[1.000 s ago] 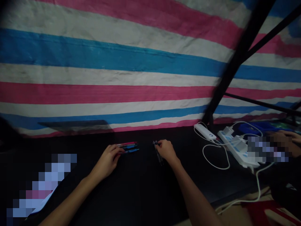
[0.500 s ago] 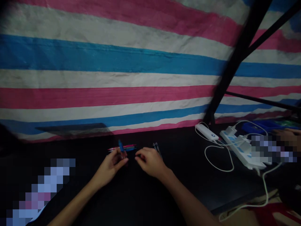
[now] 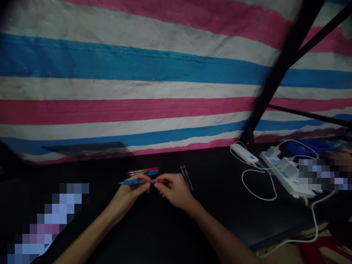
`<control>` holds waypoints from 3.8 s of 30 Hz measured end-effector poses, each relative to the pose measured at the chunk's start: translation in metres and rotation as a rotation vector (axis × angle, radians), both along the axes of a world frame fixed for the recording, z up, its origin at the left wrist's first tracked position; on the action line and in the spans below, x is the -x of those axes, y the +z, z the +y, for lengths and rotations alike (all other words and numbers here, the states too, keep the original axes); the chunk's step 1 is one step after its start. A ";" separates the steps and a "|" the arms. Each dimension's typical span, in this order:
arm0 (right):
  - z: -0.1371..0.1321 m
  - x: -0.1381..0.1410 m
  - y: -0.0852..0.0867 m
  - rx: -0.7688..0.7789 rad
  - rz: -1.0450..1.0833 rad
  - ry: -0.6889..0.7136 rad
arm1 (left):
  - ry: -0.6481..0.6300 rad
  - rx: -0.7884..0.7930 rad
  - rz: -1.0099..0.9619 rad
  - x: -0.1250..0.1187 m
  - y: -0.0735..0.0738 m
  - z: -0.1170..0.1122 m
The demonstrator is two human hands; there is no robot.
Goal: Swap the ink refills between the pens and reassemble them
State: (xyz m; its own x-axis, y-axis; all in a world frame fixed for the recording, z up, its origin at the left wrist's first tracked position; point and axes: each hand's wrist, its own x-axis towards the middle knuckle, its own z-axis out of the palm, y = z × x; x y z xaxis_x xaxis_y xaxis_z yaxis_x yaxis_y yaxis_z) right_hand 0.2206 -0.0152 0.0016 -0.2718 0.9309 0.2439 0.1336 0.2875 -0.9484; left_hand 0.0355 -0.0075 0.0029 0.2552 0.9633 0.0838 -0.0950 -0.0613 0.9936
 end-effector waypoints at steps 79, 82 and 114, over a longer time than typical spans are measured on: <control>0.014 -0.026 0.010 0.074 0.215 -0.039 | 0.233 -0.584 0.612 0.026 0.011 0.007; 0.013 -0.023 0.012 0.105 0.251 -0.030 | 0.241 -0.492 0.521 0.026 0.009 0.009; 0.016 -0.026 0.011 0.254 0.249 -0.082 | 0.189 -0.172 0.104 0.022 -0.002 0.016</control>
